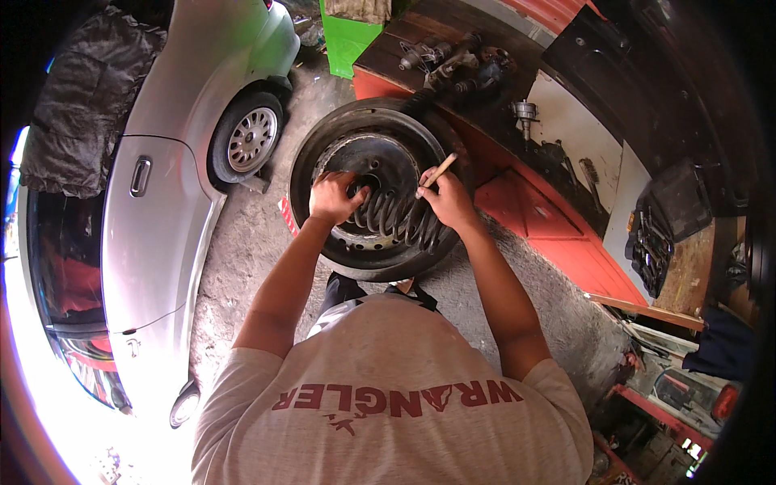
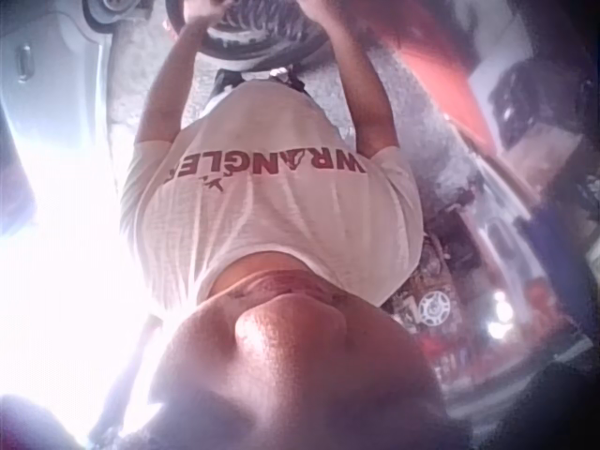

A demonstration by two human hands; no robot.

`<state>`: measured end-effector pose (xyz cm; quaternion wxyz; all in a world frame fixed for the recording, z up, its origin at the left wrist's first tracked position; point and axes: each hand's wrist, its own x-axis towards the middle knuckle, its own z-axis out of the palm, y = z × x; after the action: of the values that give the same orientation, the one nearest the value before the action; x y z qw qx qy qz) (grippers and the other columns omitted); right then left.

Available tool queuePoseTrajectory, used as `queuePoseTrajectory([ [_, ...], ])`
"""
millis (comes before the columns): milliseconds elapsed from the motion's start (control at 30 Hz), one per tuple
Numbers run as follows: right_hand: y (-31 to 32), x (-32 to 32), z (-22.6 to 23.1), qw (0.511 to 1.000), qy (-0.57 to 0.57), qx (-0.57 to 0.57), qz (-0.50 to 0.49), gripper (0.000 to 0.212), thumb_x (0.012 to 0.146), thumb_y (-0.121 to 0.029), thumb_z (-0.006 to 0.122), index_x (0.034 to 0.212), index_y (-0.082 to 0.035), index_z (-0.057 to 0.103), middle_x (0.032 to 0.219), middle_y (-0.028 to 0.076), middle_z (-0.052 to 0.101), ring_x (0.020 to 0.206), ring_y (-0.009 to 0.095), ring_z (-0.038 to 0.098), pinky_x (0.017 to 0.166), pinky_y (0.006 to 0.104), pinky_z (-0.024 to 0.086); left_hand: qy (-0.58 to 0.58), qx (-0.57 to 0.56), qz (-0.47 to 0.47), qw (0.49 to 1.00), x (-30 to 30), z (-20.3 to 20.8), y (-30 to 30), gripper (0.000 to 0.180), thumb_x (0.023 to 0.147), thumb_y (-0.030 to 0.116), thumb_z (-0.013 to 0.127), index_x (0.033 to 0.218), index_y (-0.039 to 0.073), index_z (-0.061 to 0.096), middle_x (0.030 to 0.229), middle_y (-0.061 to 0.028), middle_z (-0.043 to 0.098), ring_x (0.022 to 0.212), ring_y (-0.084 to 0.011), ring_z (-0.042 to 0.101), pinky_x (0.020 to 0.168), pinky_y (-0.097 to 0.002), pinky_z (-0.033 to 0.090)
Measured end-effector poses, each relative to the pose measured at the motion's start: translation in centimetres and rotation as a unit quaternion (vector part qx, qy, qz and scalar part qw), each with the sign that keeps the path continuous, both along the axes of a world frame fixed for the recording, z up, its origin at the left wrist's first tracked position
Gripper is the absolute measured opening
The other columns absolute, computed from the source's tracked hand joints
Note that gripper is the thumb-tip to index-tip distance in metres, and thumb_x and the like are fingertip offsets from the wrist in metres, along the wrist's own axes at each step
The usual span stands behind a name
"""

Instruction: The person scrubs a metal suspension spring with a small brush, rotating the spring to reach different coils. The spring is held in place on a tire rim while the person works around its circumference.

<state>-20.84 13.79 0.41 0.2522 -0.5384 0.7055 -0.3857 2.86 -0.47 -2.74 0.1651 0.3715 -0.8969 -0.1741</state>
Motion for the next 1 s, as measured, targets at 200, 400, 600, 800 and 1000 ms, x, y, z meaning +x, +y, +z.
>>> queuePoseTrajectory([
  [200, -0.6, 0.3, -0.1, 0.950, -0.307, -0.037, 0.028, 0.019, 0.085, -0.011, 0.072, 0.099, -0.002, 0.061, 0.091, 0.014, 0.067, 0.090, 0.031, 0.067, 0.080, 0.0391, 0.051, -0.028, 0.022, -0.003, 0.999, -0.4, 1.0, 0.1, 0.046, 0.084, 0.052, 0.065, 0.104, 0.011, 0.071, 0.101, -0.0126, 0.072, 0.103, -0.0328, 0.065, 0.095, -0.0451, 0.048],
  [400, -0.4, -0.1, -0.3, 0.998, -0.034, 0.045, 0.008, 0.015, 0.088, -0.009, 0.070, 0.098, -0.003, 0.061, 0.091, 0.007, 0.065, 0.089, 0.019, 0.064, 0.080, 0.0322, 0.049, -0.002, 0.003, 0.011, 1.000, -0.2, 0.2, 0.2, 0.046, 0.083, 0.052, 0.065, 0.103, 0.012, 0.071, 0.099, -0.0129, 0.071, 0.101, -0.0332, 0.065, 0.093, -0.0453, 0.049],
  [600, -0.7, -0.1, -0.9, 0.973, -0.227, -0.027, 0.022, 0.014, 0.089, -0.010, 0.070, 0.098, -0.003, 0.061, 0.090, 0.007, 0.064, 0.087, 0.018, 0.063, 0.080, 0.0320, 0.049, -0.027, 0.038, 0.015, 0.999, -0.3, 0.3, -0.1, 0.047, 0.083, 0.053, 0.065, 0.104, 0.012, 0.071, 0.100, -0.0133, 0.071, 0.102, -0.0326, 0.065, 0.093, -0.0456, 0.049],
  [800, -0.7, 0.0, -0.8, 0.991, -0.129, 0.026, -0.002, 0.015, 0.089, -0.010, 0.070, 0.099, -0.003, 0.061, 0.090, 0.007, 0.063, 0.087, 0.018, 0.063, 0.079, 0.0324, 0.049, -0.021, 0.007, 0.013, 1.000, -0.1, -0.1, 0.0, 0.046, 0.083, 0.053, 0.066, 0.103, 0.011, 0.071, 0.099, -0.0140, 0.071, 0.099, -0.0336, 0.066, 0.089, -0.0462, 0.050],
  [1000, -1.4, 0.8, 0.5, 0.991, -0.132, -0.021, 0.026, 0.017, 0.087, -0.011, 0.071, 0.099, -0.004, 0.062, 0.092, 0.010, 0.064, 0.087, 0.021, 0.064, 0.078, 0.0347, 0.049, 0.001, 0.017, 0.006, 1.000, -0.2, 0.3, 0.1, 0.045, 0.083, 0.052, 0.066, 0.101, 0.012, 0.070, 0.097, -0.0129, 0.070, 0.098, -0.0333, 0.065, 0.088, -0.0465, 0.050],
])
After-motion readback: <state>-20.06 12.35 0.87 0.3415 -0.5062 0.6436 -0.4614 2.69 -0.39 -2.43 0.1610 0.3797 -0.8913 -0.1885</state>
